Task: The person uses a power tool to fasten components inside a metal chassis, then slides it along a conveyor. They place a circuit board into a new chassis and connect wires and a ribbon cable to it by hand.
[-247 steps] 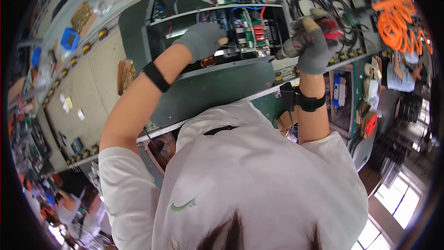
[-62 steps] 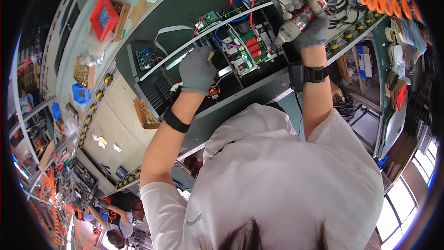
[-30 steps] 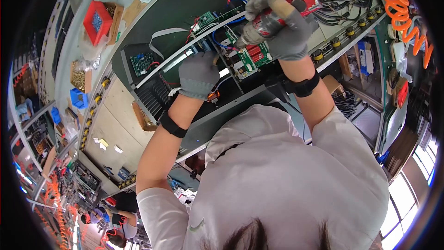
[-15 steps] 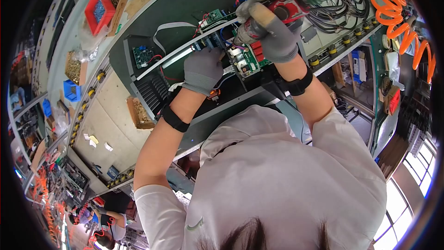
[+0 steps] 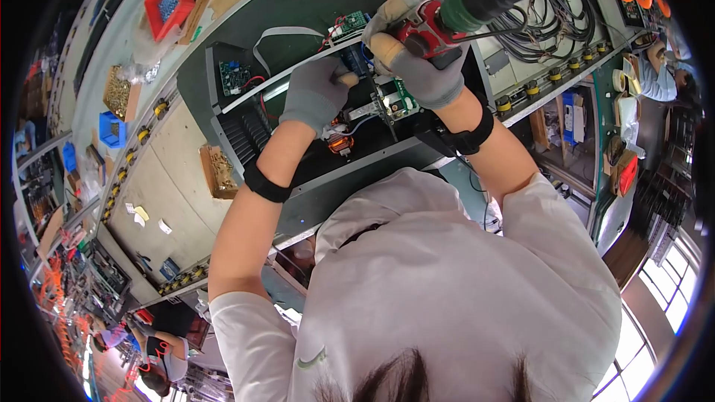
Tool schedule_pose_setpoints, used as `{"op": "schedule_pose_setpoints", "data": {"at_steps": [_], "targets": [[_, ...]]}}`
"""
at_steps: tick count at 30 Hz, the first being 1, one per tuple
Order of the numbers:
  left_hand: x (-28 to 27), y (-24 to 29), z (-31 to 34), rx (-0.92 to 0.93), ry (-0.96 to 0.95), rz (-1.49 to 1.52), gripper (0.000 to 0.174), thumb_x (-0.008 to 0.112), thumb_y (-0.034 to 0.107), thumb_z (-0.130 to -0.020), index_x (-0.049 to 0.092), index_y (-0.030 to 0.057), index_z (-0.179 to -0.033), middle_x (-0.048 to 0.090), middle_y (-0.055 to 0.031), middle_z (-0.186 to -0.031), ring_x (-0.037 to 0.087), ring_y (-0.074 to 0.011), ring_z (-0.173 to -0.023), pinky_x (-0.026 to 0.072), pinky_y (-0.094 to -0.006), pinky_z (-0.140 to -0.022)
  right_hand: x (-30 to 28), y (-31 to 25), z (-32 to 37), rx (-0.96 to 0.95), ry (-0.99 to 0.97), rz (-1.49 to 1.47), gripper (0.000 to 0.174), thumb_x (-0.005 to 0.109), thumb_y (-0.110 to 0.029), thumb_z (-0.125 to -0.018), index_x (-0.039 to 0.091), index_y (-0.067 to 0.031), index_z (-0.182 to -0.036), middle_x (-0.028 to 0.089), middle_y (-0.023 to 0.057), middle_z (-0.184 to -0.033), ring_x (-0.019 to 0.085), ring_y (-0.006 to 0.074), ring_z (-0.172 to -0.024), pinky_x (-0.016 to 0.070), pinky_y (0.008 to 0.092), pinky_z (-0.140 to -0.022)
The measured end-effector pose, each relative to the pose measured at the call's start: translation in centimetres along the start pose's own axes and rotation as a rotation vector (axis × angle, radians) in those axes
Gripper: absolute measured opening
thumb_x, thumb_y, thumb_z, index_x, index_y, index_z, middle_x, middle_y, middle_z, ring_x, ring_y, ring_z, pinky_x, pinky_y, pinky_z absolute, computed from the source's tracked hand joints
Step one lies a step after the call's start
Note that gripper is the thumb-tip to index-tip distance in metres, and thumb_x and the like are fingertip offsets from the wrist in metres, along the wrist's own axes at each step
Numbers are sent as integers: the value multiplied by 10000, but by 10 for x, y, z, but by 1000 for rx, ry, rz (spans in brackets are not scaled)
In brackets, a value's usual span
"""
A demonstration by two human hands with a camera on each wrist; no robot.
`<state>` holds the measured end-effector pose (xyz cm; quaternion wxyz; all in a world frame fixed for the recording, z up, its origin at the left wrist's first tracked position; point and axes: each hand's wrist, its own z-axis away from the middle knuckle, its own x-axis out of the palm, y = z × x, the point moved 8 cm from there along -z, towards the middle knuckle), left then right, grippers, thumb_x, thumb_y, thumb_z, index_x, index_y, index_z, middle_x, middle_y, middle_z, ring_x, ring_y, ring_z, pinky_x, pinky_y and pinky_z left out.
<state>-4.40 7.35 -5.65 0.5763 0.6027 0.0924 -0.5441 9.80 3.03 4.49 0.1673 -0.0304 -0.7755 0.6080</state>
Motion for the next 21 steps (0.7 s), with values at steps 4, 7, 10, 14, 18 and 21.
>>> {"op": "schedule_pose_setpoints", "data": {"at_steps": [4,7,10,14,18,21], "targets": [[15,3,-10,9,-152,-14,200,626,167,-763,647,51,-925,643,-177,-892,608,-346,-878,478,-406,-755,9,-3,2,-52,-35,70,215,670,77,-698,586,-8,-877,596,43,-814,552,83,-710,470,227,-609],[29,1,-16,-37,-294,-176,274,625,237,-778,653,30,-954,652,-172,-939,622,-337,-911,492,-386,-800,13,-1,2,-28,-68,73,228,674,95,-684,581,-15,-861,592,42,-804,558,92,-711,478,237,-625],[34,-4,-19,-26,-330,-148,277,625,232,-776,656,34,-967,651,-175,-950,622,-335,-916,492,-387,-792,16,1,4,-31,-112,125,229,657,114,-689,574,-25,-850,593,43,-804,573,104,-714,483,241,-634],[24,2,-8,37,-168,-103,232,608,198,-785,647,50,-959,647,-175,-917,621,-337,-900,494,-402,-780,12,5,10,23,-15,7,260,657,111,-688,559,-28,-885,601,49,-766,589,105,-692,482,237,-613],[20,6,-4,10,-153,-83,210,591,176,-790,633,60,-960,640,-172,-935,598,-354,-921,475,-418,-795,15,7,10,7,-43,159,234,670,94,-693,565,-34,-858,601,37,-726,570,91,-621,461,222,-545],[18,6,-4,-12,-166,-78,198,592,171,-786,630,58,-944,641,-169,-932,601,-350,-920,476,-417,-792,15,7,9,-61,-67,143,192,669,74,-714,572,-30,-844,593,40,-694,556,98,-570,454,229,-507]]}}
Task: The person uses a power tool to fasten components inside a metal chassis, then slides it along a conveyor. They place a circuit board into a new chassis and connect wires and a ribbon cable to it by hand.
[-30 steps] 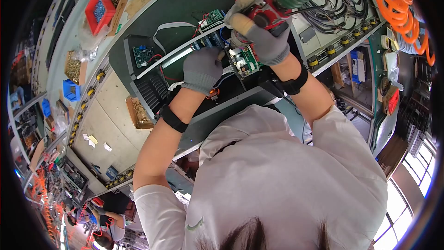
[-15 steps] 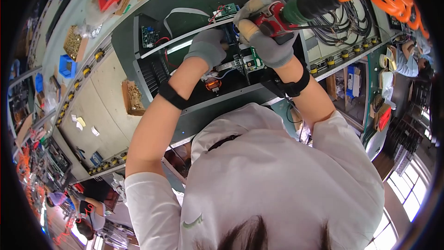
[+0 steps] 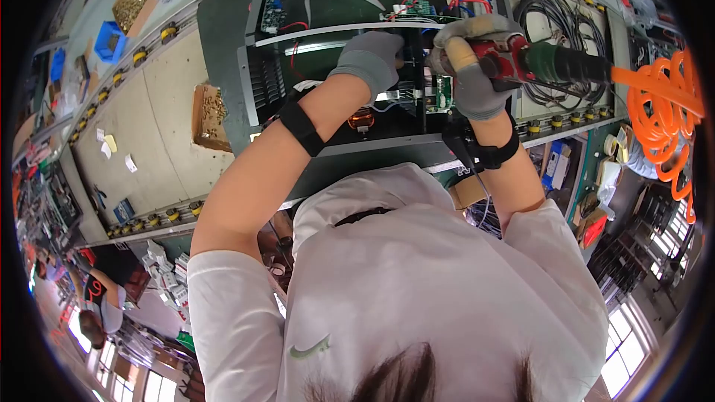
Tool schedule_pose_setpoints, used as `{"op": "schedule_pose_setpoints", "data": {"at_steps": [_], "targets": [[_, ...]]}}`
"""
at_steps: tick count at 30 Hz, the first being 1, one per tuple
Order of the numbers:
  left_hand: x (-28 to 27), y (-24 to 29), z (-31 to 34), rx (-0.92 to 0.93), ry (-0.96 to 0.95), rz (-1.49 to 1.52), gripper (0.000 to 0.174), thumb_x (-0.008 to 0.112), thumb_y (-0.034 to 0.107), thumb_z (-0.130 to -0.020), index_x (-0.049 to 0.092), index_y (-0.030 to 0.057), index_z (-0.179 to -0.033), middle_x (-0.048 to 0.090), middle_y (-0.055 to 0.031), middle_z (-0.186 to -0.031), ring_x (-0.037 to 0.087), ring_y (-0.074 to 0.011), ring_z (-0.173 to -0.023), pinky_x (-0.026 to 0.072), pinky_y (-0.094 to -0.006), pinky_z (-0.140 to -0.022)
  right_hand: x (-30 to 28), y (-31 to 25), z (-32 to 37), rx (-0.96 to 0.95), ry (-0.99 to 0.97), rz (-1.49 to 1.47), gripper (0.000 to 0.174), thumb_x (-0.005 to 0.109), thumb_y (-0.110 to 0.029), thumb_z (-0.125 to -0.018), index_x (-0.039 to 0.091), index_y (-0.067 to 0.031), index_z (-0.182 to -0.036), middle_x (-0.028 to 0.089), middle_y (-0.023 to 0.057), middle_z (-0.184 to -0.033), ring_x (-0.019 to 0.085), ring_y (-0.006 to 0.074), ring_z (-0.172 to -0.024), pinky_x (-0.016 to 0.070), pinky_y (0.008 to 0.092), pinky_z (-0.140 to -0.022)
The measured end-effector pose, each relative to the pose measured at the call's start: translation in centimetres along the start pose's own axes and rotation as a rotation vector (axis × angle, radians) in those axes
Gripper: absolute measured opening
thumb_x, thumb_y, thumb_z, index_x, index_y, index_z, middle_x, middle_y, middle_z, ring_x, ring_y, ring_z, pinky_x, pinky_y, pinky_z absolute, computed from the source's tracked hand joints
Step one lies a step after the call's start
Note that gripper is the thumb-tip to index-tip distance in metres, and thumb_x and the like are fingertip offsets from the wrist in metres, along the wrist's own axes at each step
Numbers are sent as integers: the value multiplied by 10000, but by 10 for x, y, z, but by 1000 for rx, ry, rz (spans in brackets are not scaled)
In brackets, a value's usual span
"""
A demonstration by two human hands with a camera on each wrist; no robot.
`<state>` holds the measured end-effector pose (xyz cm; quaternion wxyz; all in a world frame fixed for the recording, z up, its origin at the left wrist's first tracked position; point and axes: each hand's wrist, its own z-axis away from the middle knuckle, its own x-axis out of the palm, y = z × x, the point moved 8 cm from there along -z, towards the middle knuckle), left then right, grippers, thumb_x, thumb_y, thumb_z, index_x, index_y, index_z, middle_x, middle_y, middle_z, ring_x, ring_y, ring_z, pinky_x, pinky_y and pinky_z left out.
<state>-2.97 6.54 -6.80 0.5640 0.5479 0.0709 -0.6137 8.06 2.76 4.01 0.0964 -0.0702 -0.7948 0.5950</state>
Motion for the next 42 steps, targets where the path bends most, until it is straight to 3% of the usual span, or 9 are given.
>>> {"op": "schedule_pose_setpoints", "data": {"at_steps": [5,12,18,23,27,31,36,40,42], "targets": [[2,0,1,-10,5,20,191,594,158,-781,628,79,-952,642,-162,-935,608,-337,-918,481,-416,-784,9,-7,1,32,-15,-2,120,609,54,-770,558,-17,-852,587,72,-700,543,110,-552,461,254,-484],[6,-4,-1,-19,14,18,210,591,139,-780,641,118,-982,642,-137,-976,611,-322,-932,485,-415,-791,5,-2,2,-47,-45,-220,257,568,103,-753,505,-31,-964,590,145,-780,506,133,-513,437,263,-442],[8,1,-12,141,-87,-25,206,567,163,-797,669,136,-974,648,-128,-931,610,-308,-921,480,-400,-800,8,-22,-1,-106,-10,-242,346,560,134,-718,494,-25,-1018,589,168,-828,508,135,-520,420,253,-420],[-18,11,29,171,232,0,197,607,238,-787,677,143,-945,658,-105,-956,628,-298,-887,494,-390,-775,-3,-90,2,-201,25,-294,254,546,97,-719,517,13,-957,575,147,-786,487,137,-490,392,247,-406],[-9,28,70,194,42,-29,169,656,257,-756,687,134,-866,661,-104,-881,628,-291,-840,490,-382,-748,-34,-126,27,-373,132,-131,249,568,61,-716,520,4,-954,570,135,-775,558,178,-615,436,251,-467],[1,11,68,146,60,71,166,681,266,-723,693,115,-790,668,-104,-812,630,-288,-790,490,-376,-722,-55,-119,60,-193,251,-182,316,580,87,-696,517,-10,-990,609,157,-807,572,177,-633,440,247,-481],[11,28,64,35,-116,-187,220,647,218,-788,637,98,-971,649,-121,-983,618,-291,-929,488,-384,-787,-81,-112,107,-117,393,-232,307,597,67,-678,528,-24,-963,609,159,-788,567,152,-599,443,237,-481],[13,31,58,-2,-132,-192,208,627,180,-772,633,76,-951,649,-133,-986,615,-301,-963,490,-380,-811,-103,-116,138,-134,485,-202,327,608,75,-674,522,-19,-976,603,145,-806,595,173,-677,462,244,-514],[30,32,47,35,-63,-275,243,660,219,-753,630,65,-938,650,-142,-965,614,-313,-943,489,-387,-803,-116,-122,152,-178,517,32,345,615,87,-669,524,-20,-984,605,133,-819,601,178,-694,468,250,-520]]}}
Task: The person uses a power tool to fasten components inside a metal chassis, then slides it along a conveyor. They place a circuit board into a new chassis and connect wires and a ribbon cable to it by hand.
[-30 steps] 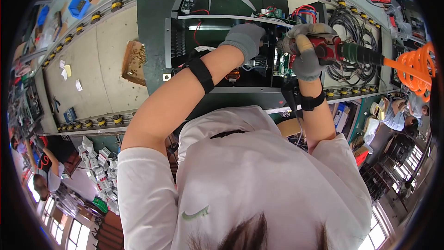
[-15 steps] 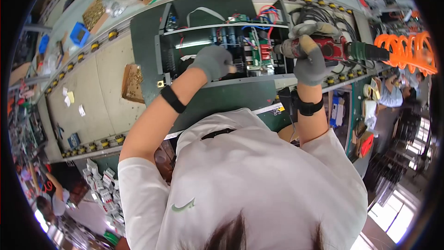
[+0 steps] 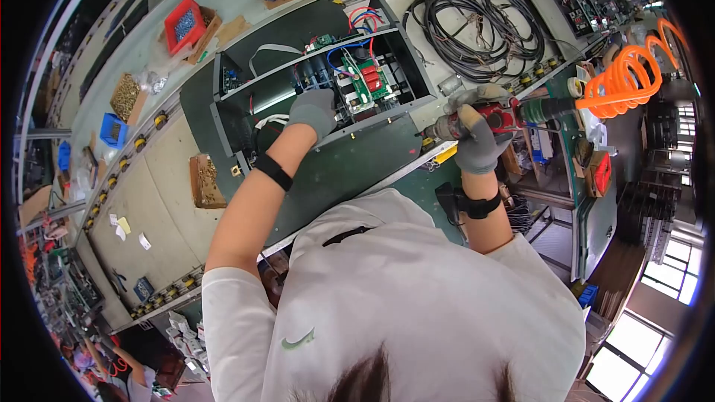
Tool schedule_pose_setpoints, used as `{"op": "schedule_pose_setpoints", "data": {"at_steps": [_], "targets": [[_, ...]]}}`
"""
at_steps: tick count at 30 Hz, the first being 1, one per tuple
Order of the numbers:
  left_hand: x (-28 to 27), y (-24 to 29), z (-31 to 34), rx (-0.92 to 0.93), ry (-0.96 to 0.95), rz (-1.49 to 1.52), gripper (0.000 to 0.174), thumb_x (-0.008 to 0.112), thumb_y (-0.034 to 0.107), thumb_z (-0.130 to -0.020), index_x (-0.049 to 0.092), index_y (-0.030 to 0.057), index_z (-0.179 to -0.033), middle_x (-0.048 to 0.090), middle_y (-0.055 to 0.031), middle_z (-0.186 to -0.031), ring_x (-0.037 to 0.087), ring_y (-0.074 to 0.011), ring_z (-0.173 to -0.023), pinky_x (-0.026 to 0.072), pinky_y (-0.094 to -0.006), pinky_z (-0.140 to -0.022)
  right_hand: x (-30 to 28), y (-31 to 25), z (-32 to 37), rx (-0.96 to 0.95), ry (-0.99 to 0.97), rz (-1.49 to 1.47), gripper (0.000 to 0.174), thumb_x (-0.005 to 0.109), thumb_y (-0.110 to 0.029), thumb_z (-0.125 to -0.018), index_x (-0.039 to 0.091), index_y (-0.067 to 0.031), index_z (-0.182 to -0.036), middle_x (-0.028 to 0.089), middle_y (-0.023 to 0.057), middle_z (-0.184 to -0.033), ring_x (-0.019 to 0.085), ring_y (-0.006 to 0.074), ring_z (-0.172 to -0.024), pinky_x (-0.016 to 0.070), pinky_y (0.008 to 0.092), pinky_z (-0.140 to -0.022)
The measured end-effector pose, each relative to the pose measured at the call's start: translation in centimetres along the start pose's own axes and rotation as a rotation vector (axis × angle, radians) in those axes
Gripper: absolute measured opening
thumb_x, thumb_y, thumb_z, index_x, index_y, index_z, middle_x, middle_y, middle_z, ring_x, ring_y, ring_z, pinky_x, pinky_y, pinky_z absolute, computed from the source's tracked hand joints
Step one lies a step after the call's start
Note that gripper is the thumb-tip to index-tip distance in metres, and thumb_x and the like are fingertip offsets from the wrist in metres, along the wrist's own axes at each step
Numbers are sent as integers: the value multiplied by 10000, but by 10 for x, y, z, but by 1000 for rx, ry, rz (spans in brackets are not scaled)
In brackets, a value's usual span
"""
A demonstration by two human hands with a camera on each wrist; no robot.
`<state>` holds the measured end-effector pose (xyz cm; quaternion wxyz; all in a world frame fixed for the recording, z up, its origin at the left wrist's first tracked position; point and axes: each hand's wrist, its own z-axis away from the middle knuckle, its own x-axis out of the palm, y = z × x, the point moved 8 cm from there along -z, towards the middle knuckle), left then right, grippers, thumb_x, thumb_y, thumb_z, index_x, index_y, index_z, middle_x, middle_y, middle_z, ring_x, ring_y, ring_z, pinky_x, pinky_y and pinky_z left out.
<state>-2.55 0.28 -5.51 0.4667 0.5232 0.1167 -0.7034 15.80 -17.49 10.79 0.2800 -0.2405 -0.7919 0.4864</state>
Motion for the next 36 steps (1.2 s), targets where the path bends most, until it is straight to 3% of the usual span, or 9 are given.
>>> {"op": "schedule_pose_setpoints", "data": {"at_steps": [9,13,15,18,20,26,29,32,36], "targets": [[-33,11,28,26,76,24,261,644,221,-762,602,79,-978,638,-147,-936,608,-319,-921,468,-395,-805,-64,30,7,354,133,151,312,648,72,-707,562,-22,-991,544,17,-743,491,75,-551,353,220,-440],[-83,-32,86,-114,511,285,316,654,259,-778,586,56,-1011,635,-156,-959,608,-322,-927,468,-411,-799,-99,78,-9,612,127,186,252,697,-25,-725,578,-42,-946,578,25,-753,521,89,-554,413,231,-480],[-96,-109,116,-379,808,353,374,651,278,-780,583,51,-1068,631,-170,-987,600,-336,-958,464,-421,-831,-109,100,-32,748,93,303,250,710,-65,-730,578,-50,-942,580,28,-737,526,94,-548,421,241,-470],[-93,-152,134,-655,796,133,461,629,337,-784,568,38,-1130,629,-187,-1016,588,-345,-1008,459,-426,-864,-101,121,-66,850,-30,514,224,730,-122,-730,600,-56,-899,582,22,-683,526,102,-522,419,252,-452],[-64,-184,135,-838,452,160,513,602,387,-785,569,33,-1154,620,-201,-1069,571,-358,-1050,452,-428,-889,-81,153,-94,821,-176,594,199,748,-177,-723,630,-64,-837,585,10,-655,526,111,-514,422,265,-458],[-82,-160,113,-784,284,240,392,550,311,-745,635,168,-1101,667,-151,-979,642,-328,-919,503,-425,-782,-1,288,-174,640,-578,517,228,720,-279,-777,558,-137,-853,488,-35,-598,403,77,-417,293,261,-336],[-80,-170,109,-876,170,235,404,535,288,-749,630,180,-1127,642,-106,-1101,616,-272,-1031,491,-386,-857,56,304,-208,379,-725,583,273,750,-292,-754,555,-101,-769,502,-36,-628,424,72,-515,341,278,-452],[-72,-183,105,-905,152,337,396,547,279,-758,640,127,-1113,639,-120,-1109,612,-292,-1036,484,-377,-864,90,305,-224,382,-789,712,260,773,-252,-719,586,-76,-760,531,-24,-639,461,93,-551,364,279,-500],[-54,-204,98,-883,156,505,378,543,264,-763,663,36,-1040,639,-172,-1082,611,-330,-1019,484,-382,-856,88,326,-243,332,-855,998,403,746,-81,-594,574,-24,-954,603,72,-796,559,199,-690,468,340,-644]]}}
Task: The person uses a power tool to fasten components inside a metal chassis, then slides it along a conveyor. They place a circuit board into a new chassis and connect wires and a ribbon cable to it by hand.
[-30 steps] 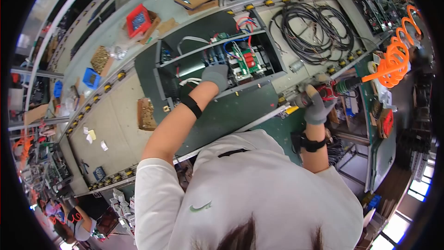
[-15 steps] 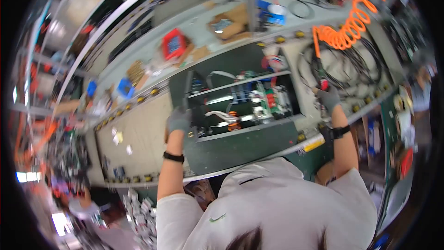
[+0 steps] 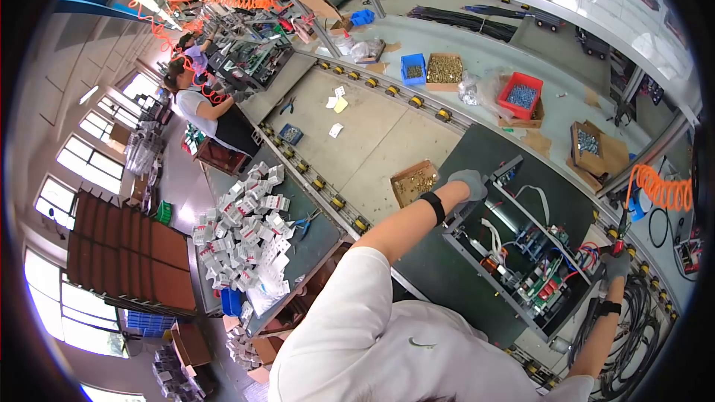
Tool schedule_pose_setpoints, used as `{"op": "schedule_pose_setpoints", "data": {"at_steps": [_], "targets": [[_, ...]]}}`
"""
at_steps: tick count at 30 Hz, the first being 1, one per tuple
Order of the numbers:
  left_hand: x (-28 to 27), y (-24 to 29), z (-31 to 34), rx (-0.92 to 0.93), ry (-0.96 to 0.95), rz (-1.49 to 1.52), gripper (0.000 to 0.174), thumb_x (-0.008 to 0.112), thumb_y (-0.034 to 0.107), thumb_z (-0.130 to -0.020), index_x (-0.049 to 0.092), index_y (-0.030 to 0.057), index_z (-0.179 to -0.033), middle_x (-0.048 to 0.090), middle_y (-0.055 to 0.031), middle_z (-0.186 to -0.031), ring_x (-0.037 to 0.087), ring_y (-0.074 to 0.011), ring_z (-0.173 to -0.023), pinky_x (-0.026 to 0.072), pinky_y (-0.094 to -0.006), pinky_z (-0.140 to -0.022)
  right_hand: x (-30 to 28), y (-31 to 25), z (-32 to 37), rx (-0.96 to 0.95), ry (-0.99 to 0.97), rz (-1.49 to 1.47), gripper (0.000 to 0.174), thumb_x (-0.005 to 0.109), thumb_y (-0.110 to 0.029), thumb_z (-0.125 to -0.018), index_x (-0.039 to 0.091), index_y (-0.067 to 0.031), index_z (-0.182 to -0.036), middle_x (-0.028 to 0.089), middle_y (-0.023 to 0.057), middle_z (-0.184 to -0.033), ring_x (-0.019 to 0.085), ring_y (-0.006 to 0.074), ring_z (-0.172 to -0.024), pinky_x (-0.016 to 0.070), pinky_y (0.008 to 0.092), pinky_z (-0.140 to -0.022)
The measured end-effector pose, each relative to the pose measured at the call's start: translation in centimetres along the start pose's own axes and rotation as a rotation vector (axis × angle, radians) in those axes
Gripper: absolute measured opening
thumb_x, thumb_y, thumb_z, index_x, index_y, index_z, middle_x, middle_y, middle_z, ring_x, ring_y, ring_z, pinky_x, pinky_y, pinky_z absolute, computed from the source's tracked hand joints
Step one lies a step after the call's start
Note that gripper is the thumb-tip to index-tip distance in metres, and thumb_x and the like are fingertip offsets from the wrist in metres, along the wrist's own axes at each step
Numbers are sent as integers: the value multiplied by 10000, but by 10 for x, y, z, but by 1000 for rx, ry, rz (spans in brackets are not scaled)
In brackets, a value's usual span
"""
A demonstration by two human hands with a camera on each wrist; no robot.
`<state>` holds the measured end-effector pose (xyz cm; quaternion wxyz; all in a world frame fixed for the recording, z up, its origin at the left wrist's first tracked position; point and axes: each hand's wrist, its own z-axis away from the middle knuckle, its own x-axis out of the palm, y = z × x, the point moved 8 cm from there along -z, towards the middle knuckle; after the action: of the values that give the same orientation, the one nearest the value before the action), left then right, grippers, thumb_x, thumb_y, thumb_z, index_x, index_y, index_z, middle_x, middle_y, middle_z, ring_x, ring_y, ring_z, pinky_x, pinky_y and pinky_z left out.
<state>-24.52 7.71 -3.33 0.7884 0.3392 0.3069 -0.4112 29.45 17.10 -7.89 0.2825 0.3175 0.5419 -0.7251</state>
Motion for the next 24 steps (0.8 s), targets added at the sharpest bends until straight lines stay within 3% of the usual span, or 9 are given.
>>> {"op": "schedule_pose_setpoints", "data": {"at_steps": [3,8,13,15,17,19,21,23,24], "targets": [[0,1,-7,96,65,22,382,547,259,-755,663,4,-1015,635,-207,-1058,611,-350,-1001,482,-387,-850,0,19,-10,-48,127,50,412,725,-85,-583,577,-27,-963,613,90,-797,589,225,-743,480,346,-678],[-21,6,20,149,41,-11,370,570,225,-721,660,-2,-999,633,-208,-1060,611,-343,-1001,477,-391,-867,-28,-31,34,-74,281,194,548,703,-98,-547,573,-17,-1073,629,134,-967,615,281,-872,466,352,-793],[-41,11,37,373,260,-33,234,587,190,-678,703,69,-841,665,-178,-865,638,-359,-842,508,-399,-770,-81,-83,180,-185,582,96,714,686,-72,-625,466,-10,-1301,625,154,-1062,605,264,-941,450,326,-869],[-47,10,29,538,362,9,243,572,183,-689,667,48,-867,631,-186,-869,603,-368,-845,485,-427,-777,-82,-61,241,-212,698,59,599,712,-66,-679,507,12,-1236,626,122,-1043,602,208,-896,462,320,-838],[-51,7,9,671,508,64,251,578,150,-645,650,49,-864,612,-187,-879,582,-371,-885,471,-436,-804,-61,-71,307,-60,695,-28,450,735,-53,-704,554,16,-1110,631,101,-950,584,182,-822,482,301,-771],[-55,7,-1,790,590,94,215,569,124,-648,649,40,-828,616,-189,-872,581,-376,-871,473,-436,-796,-28,-66,357,-114,654,-480,411,754,-57,-724,561,7,-1081,621,68,-908,583,153,-793,492,282,-716],[-51,9,-15,837,528,83,253,605,161,-680,674,53,-899,630,-182,-954,587,-361,-918,473,-412,-835,-2,-80,396,21,620,-655,365,734,-33,-747,560,-16,-1067,615,47,-894,572,116,-765,485,259,-672],[-21,-9,-74,827,349,23,345,640,223,-724,659,49,-1021,612,-190,-1096,551,-345,-1068,435,-395,-944,19,-106,412,260,274,-816,322,703,-8,-768,546,-30,-1048,605,33,-888,556,85,-739,466,235,-609],[-20,-3,-65,751,-30,561,355,626,193,-766,621,44,-1088,620,-189,-1079,564,-326,-1051,444,-369,-937,22,-109,418,262,290,-857,302,694,4,-770,543,-39,-1027,589,19,-859,541,72,-699,444,223,-559]]}}
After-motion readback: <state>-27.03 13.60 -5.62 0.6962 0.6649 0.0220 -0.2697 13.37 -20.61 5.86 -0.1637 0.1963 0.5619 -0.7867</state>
